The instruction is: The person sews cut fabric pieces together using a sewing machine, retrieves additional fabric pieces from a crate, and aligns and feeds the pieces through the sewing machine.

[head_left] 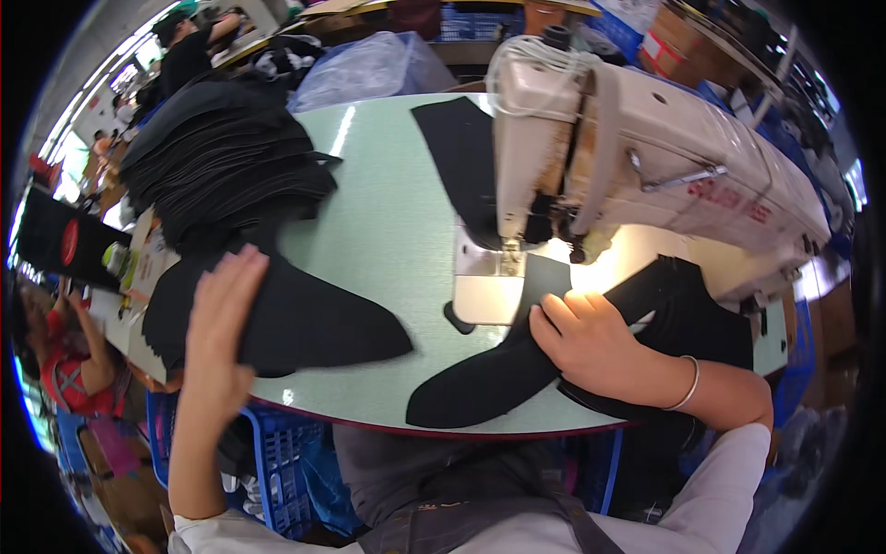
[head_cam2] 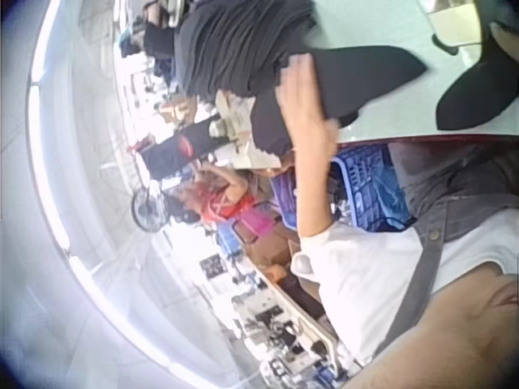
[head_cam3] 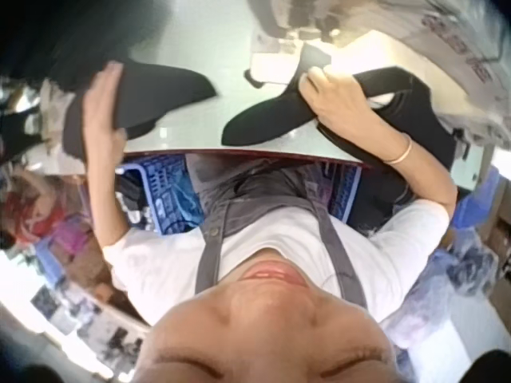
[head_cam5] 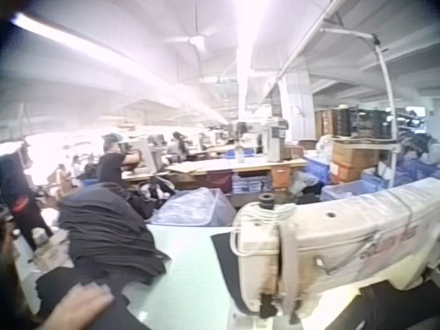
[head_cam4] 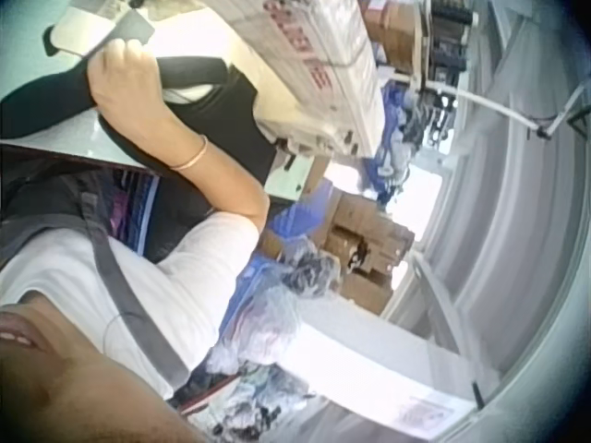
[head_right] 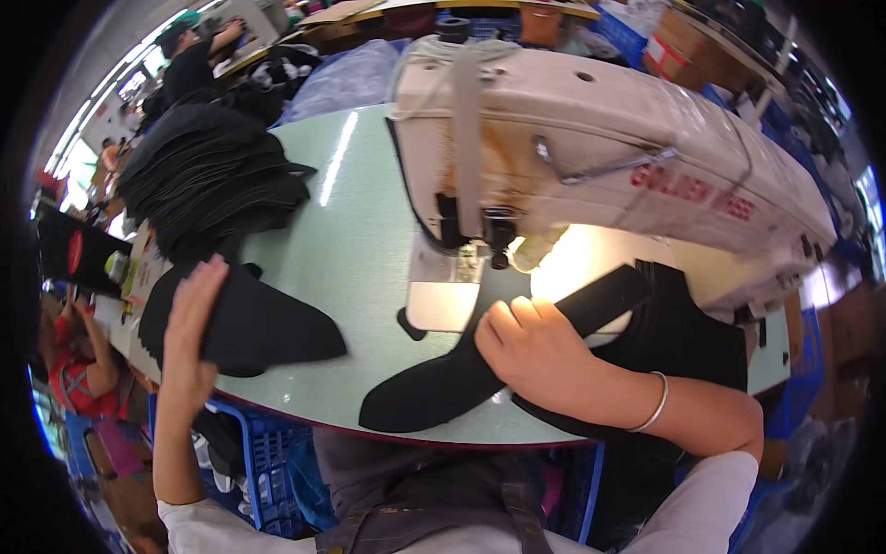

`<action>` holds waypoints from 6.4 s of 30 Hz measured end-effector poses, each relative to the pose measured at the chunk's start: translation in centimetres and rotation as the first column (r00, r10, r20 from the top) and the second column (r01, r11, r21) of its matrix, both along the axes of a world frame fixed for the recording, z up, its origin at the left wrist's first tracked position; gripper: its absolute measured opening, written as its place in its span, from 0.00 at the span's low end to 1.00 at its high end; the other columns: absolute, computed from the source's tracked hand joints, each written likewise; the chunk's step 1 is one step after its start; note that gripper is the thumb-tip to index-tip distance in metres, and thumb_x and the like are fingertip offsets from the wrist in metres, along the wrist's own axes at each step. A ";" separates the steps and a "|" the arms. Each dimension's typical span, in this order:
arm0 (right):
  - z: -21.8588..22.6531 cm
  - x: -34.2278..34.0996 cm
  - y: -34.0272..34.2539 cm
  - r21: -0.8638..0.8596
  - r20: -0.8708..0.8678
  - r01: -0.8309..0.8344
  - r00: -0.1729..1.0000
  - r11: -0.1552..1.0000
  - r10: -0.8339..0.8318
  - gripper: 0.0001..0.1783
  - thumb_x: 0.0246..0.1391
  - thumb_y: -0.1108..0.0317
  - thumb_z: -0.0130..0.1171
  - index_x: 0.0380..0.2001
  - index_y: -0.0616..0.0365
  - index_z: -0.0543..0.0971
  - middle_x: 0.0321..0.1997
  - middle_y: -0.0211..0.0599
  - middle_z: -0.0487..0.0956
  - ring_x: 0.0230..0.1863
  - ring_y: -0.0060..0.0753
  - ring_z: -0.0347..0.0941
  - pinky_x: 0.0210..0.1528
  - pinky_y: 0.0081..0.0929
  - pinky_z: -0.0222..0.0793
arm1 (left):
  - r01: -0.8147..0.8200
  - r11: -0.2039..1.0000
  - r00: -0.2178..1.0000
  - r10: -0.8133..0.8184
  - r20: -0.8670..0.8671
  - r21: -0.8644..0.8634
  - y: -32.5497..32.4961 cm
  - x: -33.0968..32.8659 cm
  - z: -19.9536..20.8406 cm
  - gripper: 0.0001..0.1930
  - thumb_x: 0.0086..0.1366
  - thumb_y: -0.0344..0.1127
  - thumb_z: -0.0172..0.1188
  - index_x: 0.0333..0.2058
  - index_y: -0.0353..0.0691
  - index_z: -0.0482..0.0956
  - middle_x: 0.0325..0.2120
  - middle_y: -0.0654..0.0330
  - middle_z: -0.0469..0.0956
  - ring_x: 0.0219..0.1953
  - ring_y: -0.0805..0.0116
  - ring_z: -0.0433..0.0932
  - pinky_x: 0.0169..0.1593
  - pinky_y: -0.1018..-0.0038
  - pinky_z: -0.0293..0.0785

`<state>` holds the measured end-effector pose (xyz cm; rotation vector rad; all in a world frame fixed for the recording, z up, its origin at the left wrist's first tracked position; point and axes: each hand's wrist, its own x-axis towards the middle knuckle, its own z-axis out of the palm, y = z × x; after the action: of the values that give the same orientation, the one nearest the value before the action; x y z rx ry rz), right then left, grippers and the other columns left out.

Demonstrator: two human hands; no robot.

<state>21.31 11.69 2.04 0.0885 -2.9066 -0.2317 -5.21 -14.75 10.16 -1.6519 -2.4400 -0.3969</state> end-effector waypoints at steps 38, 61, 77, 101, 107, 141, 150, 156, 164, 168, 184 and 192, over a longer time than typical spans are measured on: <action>-0.3 0.0 0.3 -0.210 0.106 -0.023 0.993 0.977 0.046 0.30 0.45 0.68 0.55 0.51 0.76 0.73 0.58 0.63 0.71 0.49 0.47 0.74 0.52 0.36 0.70 | 0.530 0.848 0.836 -0.518 0.182 -0.019 12.2 9.0 -10.6 0.29 0.55 0.31 0.53 0.56 0.25 0.68 0.58 0.36 0.64 0.60 0.36 0.64 0.60 0.51 0.66; -0.6 -0.4 0.5 -0.193 0.033 -0.020 0.999 0.981 0.026 0.30 0.43 0.69 0.55 0.51 0.75 0.74 0.52 0.57 0.75 0.45 0.42 0.76 0.50 0.35 0.70 | 0.490 0.871 0.868 -0.484 0.106 -0.031 12.6 9.7 -10.5 0.25 0.58 0.33 0.52 0.54 0.27 0.71 0.56 0.37 0.67 0.58 0.39 0.67 0.58 0.55 0.69; -0.9 -0.8 2.0 -0.291 0.088 0.013 0.996 0.957 0.013 0.33 0.42 0.71 0.56 0.56 0.72 0.71 0.43 0.43 0.78 0.44 0.41 0.74 0.48 0.35 0.69 | 0.483 0.875 0.867 -0.477 0.142 -0.012 13.7 9.0 -10.9 0.28 0.55 0.32 0.55 0.55 0.27 0.69 0.57 0.37 0.65 0.59 0.39 0.65 0.60 0.55 0.65; 0.8 -1.1 1.7 -0.004 0.083 0.025 0.996 1.000 -0.024 0.21 0.44 0.69 0.57 0.45 0.65 0.78 0.32 0.35 0.76 0.38 0.33 0.76 0.38 0.28 0.71 | 0.638 0.764 0.723 -0.552 0.415 -0.098 13.3 6.6 -7.4 0.33 0.42 0.25 0.64 0.53 0.35 0.72 0.52 0.48 0.72 0.58 0.47 0.70 0.59 0.63 0.70; -0.2 -1.4 2.6 -0.089 0.039 0.015 0.999 0.996 -0.012 0.19 0.40 0.69 0.57 0.39 0.63 0.78 0.36 0.38 0.76 0.38 0.35 0.76 0.38 0.30 0.72 | 0.629 0.777 0.729 -0.581 0.362 -0.021 13.5 6.3 -8.2 0.39 0.39 0.19 0.61 0.57 0.39 0.71 0.51 0.48 0.72 0.54 0.45 0.70 0.55 0.60 0.70; -1.5 -1.1 5.0 -0.266 -0.076 -0.070 0.996 0.962 0.051 0.07 0.46 0.67 0.59 0.27 0.57 0.80 0.27 0.37 0.76 0.27 0.36 0.76 0.28 0.33 0.70 | 0.675 0.738 0.695 -0.635 0.336 0.000 15.5 4.1 -10.3 0.31 0.47 0.21 0.62 0.54 0.42 0.75 0.53 0.52 0.70 0.62 0.45 0.65 0.62 0.50 0.65; -1.2 -1.0 7.4 -0.056 0.014 -0.144 0.989 0.988 0.145 0.12 0.42 0.69 0.56 0.34 0.56 0.77 0.28 0.36 0.76 0.29 0.35 0.76 0.28 0.31 0.69 | 0.628 0.777 0.762 -0.602 0.240 -0.045 15.1 4.7 -10.0 0.30 0.47 0.21 0.62 0.53 0.39 0.75 0.54 0.52 0.70 0.62 0.47 0.65 0.61 0.49 0.66; -0.5 -2.0 1.9 -0.042 0.042 0.019 0.999 0.999 -0.017 0.23 0.44 0.72 0.56 0.48 0.66 0.77 0.29 0.37 0.77 0.31 0.32 0.77 0.30 0.27 0.72 | 0.572 0.820 0.804 -0.559 0.203 -0.005 14.7 4.9 -10.1 0.29 0.48 0.21 0.61 0.53 0.35 0.73 0.54 0.48 0.69 0.62 0.43 0.65 0.59 0.47 0.67; -2.2 -1.7 5.3 -0.219 -0.128 -0.034 0.992 0.975 0.006 0.11 0.44 0.71 0.60 0.34 0.59 0.79 0.26 0.38 0.77 0.27 0.38 0.76 0.31 0.33 0.73 | 0.661 0.750 0.692 -0.620 0.369 0.021 15.7 3.3 -10.9 0.33 0.42 0.19 0.65 0.53 0.43 0.76 0.56 0.51 0.68 0.66 0.44 0.61 0.65 0.47 0.60; -4.6 -0.8 7.1 -0.190 -0.063 0.009 0.998 0.982 -0.021 0.08 0.40 0.69 0.64 0.27 0.57 0.79 0.26 0.37 0.78 0.30 0.40 0.77 0.34 0.37 0.73 | 0.684 0.726 0.640 -0.643 0.421 0.069 16.6 2.5 -10.9 0.35 0.41 0.20 0.66 0.52 0.49 0.78 0.56 0.52 0.68 0.66 0.45 0.59 0.67 0.46 0.55; -1.5 -1.6 3.2 -0.160 -0.023 0.061 0.998 0.985 -0.066 0.25 0.46 0.71 0.56 0.51 0.63 0.76 0.31 0.35 0.77 0.29 0.32 0.76 0.31 0.30 0.73 | 0.646 0.762 0.676 -0.597 0.432 0.044 15.5 3.1 -10.8 0.31 0.45 0.19 0.63 0.51 0.48 0.79 0.54 0.53 0.70 0.65 0.48 0.63 0.66 0.48 0.60; -5.2 -0.8 8.6 -0.164 -0.139 -0.079 0.989 0.983 0.057 0.19 0.40 0.67 0.63 0.41 0.41 0.82 0.30 0.32 0.81 0.28 0.36 0.79 0.32 0.36 0.73 | 0.640 0.766 0.713 -0.625 0.319 0.070 16.3 3.2 -11.5 0.31 0.45 0.21 0.65 0.52 0.46 0.78 0.55 0.54 0.70 0.63 0.50 0.65 0.65 0.49 0.60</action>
<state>20.47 20.29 -3.15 0.1385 -2.7703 0.0214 -2.04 1.50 -1.37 -2.6180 -1.9821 -0.7600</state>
